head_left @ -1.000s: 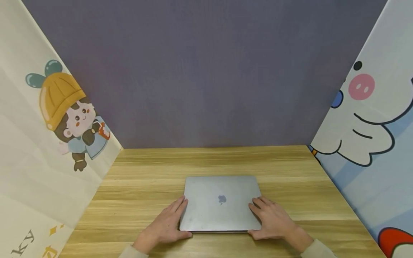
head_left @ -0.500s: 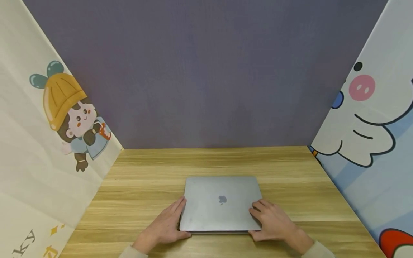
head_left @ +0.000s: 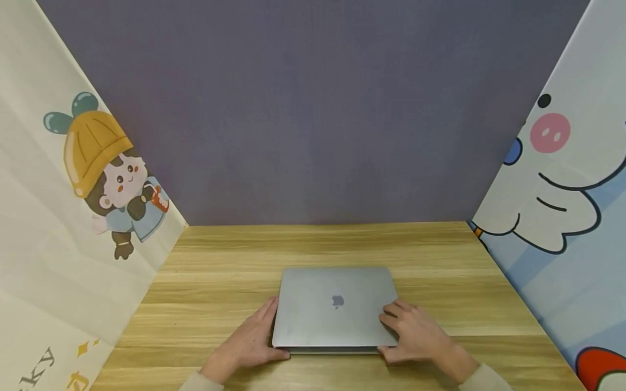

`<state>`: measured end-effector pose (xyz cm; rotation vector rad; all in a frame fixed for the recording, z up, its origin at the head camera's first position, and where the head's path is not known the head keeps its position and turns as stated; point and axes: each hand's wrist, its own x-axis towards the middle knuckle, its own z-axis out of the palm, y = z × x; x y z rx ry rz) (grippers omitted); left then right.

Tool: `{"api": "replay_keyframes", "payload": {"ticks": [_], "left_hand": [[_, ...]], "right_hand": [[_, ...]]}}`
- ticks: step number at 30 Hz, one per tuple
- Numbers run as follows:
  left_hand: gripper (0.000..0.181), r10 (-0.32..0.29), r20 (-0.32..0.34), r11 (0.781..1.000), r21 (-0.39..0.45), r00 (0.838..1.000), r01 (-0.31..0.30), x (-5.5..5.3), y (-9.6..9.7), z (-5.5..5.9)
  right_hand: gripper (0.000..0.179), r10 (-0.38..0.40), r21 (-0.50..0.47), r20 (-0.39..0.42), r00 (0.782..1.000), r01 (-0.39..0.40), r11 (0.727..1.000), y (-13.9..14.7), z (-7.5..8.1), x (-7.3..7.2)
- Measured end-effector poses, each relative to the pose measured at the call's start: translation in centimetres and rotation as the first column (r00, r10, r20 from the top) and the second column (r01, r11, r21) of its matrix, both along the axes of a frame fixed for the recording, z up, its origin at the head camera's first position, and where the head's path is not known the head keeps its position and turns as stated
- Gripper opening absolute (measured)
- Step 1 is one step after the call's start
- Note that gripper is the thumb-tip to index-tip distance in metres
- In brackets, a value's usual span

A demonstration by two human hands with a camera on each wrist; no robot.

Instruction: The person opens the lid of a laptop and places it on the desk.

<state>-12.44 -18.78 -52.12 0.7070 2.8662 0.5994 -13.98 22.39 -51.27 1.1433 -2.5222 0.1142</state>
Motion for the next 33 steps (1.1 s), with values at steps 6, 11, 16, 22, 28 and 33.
{"api": "replay_keyframes", "payload": {"ticks": [6,11,16,22,28,33], "left_hand": [[0.123,-0.025,-0.036,1.000,0.017,0.999,0.026,-0.1,-0.2,-0.1],[0.119,-0.053,-0.058,0.999,0.010,0.997,0.053,-0.2,-0.3,0.0],[0.115,-0.053,-0.036,0.999,0.011,0.998,0.053,-0.3,-0.4,0.1],[0.113,-0.050,-0.015,0.998,0.025,0.999,0.050,-0.3,-0.4,0.2],[0.111,-0.047,0.004,0.998,0.038,0.999,0.047,-0.5,-0.4,0.3],[0.111,-0.052,0.006,0.998,0.027,0.999,0.051,-0.5,-0.4,0.3]], "right_hand": [[0.051,0.048,-0.075,-0.013,0.999,-0.048,0.996,0.2,0.3,-0.4],[0.046,0.082,-0.118,-0.009,0.997,-0.082,0.990,0.2,0.9,-0.7],[0.043,0.109,-0.170,-0.053,0.993,-0.117,0.979,0.2,1.4,-1.0],[0.041,0.125,-0.221,-0.087,0.988,-0.142,0.965,0.3,2.0,-1.4],[0.036,0.132,-0.279,-0.103,0.986,-0.157,0.947,0.3,2.8,-2.0],[0.031,0.122,-0.304,-0.088,0.989,-0.143,0.942,0.4,3.4,-2.3]]}}
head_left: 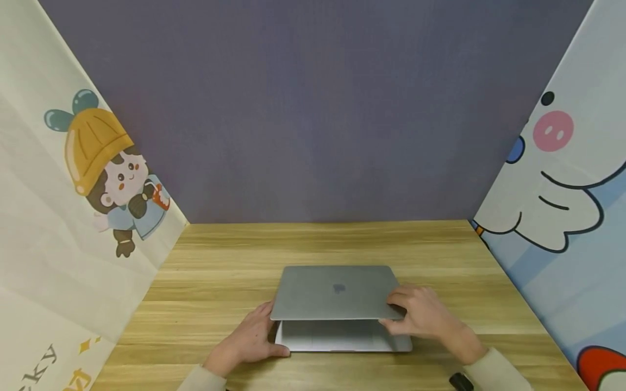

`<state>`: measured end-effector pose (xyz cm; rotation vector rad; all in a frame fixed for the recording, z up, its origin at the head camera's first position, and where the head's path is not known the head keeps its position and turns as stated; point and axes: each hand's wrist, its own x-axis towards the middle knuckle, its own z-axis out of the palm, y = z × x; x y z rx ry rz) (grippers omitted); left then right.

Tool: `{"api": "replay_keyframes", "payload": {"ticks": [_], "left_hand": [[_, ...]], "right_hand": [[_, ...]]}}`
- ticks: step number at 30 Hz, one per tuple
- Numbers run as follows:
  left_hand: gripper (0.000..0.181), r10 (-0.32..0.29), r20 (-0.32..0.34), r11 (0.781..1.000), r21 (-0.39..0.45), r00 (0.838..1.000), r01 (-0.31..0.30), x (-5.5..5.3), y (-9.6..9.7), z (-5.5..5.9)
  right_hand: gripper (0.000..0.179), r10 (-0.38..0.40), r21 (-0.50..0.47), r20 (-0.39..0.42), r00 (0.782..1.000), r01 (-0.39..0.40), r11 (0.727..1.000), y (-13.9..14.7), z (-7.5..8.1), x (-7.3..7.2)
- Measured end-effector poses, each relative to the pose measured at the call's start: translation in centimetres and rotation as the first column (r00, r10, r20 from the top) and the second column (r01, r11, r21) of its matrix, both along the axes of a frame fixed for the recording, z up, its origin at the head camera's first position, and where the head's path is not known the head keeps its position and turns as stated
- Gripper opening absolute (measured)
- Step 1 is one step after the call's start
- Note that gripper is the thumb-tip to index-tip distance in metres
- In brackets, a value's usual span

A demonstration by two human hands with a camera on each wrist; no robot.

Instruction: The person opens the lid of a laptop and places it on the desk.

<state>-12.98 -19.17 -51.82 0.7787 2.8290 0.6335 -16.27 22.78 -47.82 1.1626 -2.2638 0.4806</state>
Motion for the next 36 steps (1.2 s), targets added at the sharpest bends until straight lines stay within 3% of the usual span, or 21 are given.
{"api": "replay_keyframes", "payload": {"ticks": [10,21,29,36], "left_hand": [[0.110,-0.004,-0.017,0.998,-0.057,1.000,0.003,0.1,0.3,0.2],[0.114,-0.003,-0.005,0.995,-0.097,1.000,0.003,-0.2,0.4,0.5],[0.109,-0.001,-0.006,0.994,-0.112,1.000,0.000,-0.1,0.7,0.7],[0.107,0.016,0.003,0.993,-0.113,1.000,-0.016,0.0,0.9,0.6]], "right_hand": [[0.033,0.029,-0.064,-0.009,1.000,-0.030,0.997,0.0,1.5,-1.3],[0.025,-0.052,-0.039,0.124,0.991,0.057,0.998,-0.1,3.2,-1.9],[0.026,-0.106,-0.011,0.145,0.984,0.109,0.994,-0.1,3.8,-2.4],[0.019,-0.171,0.012,0.214,0.962,0.172,0.985,-0.1,4.7,-2.7]]}}
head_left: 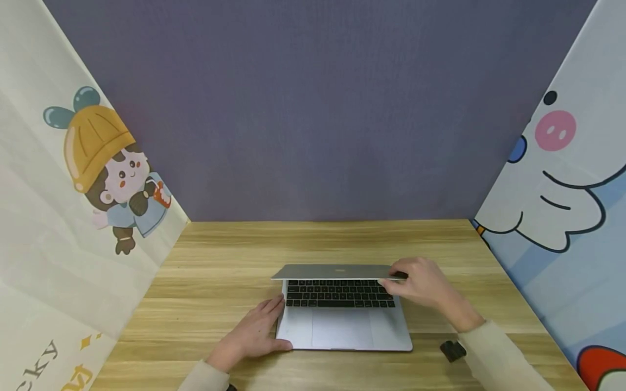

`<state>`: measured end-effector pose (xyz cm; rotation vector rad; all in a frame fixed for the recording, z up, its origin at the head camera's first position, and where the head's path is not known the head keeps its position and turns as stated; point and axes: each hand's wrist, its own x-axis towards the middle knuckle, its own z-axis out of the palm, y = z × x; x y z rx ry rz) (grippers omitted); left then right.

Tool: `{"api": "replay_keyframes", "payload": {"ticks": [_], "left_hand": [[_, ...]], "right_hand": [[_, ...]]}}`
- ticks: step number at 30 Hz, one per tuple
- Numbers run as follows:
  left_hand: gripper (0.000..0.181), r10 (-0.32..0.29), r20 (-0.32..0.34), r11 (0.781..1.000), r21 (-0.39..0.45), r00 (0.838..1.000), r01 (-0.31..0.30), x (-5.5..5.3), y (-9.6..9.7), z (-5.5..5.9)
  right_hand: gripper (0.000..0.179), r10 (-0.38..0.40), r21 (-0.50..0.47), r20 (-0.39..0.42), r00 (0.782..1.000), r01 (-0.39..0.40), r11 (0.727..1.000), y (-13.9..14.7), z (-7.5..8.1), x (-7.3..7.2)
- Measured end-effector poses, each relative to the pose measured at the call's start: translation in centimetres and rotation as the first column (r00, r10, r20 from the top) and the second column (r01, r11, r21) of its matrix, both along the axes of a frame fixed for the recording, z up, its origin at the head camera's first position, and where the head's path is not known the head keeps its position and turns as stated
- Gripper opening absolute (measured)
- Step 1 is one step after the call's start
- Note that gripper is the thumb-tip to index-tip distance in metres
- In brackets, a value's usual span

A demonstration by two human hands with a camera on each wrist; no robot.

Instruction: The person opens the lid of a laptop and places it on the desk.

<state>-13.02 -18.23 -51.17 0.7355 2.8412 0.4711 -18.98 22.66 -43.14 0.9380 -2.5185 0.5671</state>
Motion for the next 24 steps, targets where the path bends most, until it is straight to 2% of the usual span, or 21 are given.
{"api": "replay_keyframes", "payload": {"ticks": [6,12,21,24], "left_hand": [[0.107,0.005,0.015,1.000,-0.006,1.000,-0.005,-0.1,0.0,-0.1],[0.107,0.003,0.016,1.000,-0.031,1.000,-0.002,-0.1,0.0,0.1],[0.108,0.014,0.022,0.999,-0.037,1.000,-0.014,-0.5,0.3,0.2],[0.108,0.019,0.025,0.999,-0.039,0.999,-0.018,-0.6,0.2,0.0]], "right_hand": [[0.018,-0.009,-0.004,0.055,0.998,0.009,1.000,-0.1,0.5,-0.6],[0.021,-0.063,0.020,0.134,0.989,0.061,0.998,-0.2,1.1,-1.0],[0.031,-0.112,0.038,0.197,0.974,0.107,0.994,-0.4,2.0,-1.7],[0.031,-0.112,0.027,0.185,0.976,0.109,0.994,-0.4,2.2,-1.9]]}}
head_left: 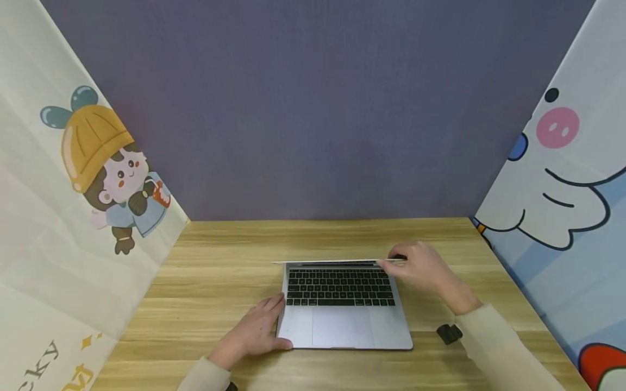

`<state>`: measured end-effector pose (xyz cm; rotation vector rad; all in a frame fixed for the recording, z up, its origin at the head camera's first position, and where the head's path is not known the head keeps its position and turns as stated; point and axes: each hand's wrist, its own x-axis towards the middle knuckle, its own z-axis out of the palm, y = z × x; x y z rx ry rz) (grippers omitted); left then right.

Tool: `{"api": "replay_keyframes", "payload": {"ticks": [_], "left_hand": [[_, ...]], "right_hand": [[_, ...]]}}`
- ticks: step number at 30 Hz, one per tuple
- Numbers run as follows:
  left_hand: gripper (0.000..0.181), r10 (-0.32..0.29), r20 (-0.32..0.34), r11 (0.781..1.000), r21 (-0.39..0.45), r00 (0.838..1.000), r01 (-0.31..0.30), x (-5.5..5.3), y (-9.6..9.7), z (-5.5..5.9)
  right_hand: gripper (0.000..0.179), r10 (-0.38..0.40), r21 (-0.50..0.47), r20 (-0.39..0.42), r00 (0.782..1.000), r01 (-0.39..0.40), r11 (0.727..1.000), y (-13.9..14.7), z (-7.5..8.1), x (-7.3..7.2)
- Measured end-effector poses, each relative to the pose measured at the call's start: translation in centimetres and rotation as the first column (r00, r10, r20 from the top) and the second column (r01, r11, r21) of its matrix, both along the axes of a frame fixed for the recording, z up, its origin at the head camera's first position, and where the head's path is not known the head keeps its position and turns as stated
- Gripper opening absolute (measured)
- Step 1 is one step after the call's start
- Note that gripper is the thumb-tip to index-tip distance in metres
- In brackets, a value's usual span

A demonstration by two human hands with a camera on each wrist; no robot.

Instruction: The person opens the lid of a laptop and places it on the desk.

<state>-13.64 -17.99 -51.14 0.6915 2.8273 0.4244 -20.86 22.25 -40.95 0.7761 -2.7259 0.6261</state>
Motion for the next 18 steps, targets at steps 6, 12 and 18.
{"api": "replay_keyframes", "payload": {"ticks": [6,12,18], "left_hand": [[0.108,0.001,0.004,1.000,0.007,1.000,-0.001,0.1,-0.1,-0.1],[0.108,-0.005,0.001,1.000,0.020,1.000,0.005,0.3,0.0,0.2],[0.107,0.009,0.028,1.000,0.026,1.000,-0.010,0.4,0.0,0.4]], "right_hand": [[0.021,0.044,-0.018,-0.206,0.977,-0.049,0.999,-0.2,0.4,-0.5],[0.031,0.053,-0.040,-0.370,0.927,-0.073,0.997,-0.8,0.6,-0.9],[0.030,-0.031,-0.044,-0.410,0.911,0.014,0.999,-2.2,1.2,-0.8]]}}
